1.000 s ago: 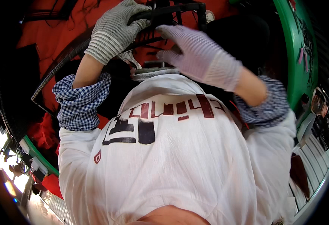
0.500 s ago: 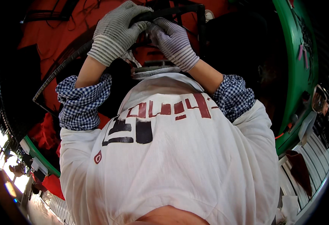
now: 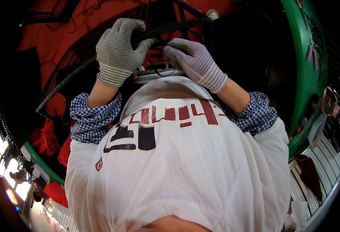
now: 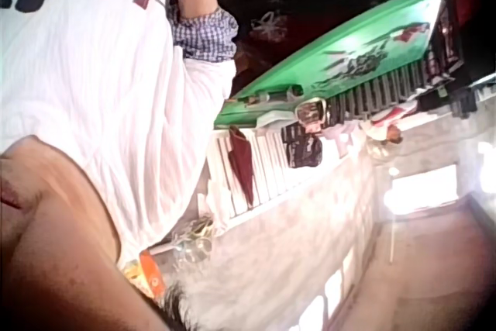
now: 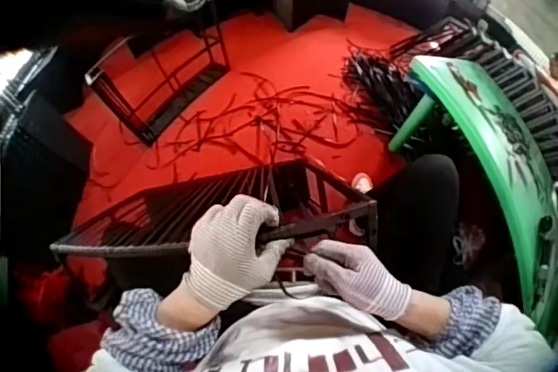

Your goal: The person attaches long black strips onto a metal rack frame by hand and using a pneumatic tool.

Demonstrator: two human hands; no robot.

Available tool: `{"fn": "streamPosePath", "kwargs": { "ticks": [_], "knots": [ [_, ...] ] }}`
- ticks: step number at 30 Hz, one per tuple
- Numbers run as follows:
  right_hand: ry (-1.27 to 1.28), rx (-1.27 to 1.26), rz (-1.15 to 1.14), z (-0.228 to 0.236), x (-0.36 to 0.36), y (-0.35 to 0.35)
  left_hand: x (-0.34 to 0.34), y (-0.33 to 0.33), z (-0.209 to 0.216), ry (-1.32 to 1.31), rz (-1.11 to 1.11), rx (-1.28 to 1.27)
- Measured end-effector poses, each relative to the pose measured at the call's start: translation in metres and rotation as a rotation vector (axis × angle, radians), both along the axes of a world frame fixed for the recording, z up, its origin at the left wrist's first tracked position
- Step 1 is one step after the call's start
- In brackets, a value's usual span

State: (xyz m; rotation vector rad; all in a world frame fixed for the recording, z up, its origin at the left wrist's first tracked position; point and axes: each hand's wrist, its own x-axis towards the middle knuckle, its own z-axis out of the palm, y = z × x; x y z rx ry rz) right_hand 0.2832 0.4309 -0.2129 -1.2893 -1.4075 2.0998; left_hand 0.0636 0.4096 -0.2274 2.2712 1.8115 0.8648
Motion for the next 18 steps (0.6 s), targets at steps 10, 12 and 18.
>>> {"fn": "streamPosePath", "kwargs": {
  "ticks": [10,12,18],
  "knots": [
    [-0.121,-0.009,0.087,0.038,0.034,0.002,0.004,0.006,0.009,0.140,-0.078,0.122],
    [-0.120,-0.020,0.054,0.043,0.031,-0.001,0.004,0.006,0.010,0.162,-0.112,0.127],
    [-0.093,-0.017,0.334,0.120,0.052,0.029,0.002,0.012,0.011,0.243,-0.095,0.173]
  ]
}}
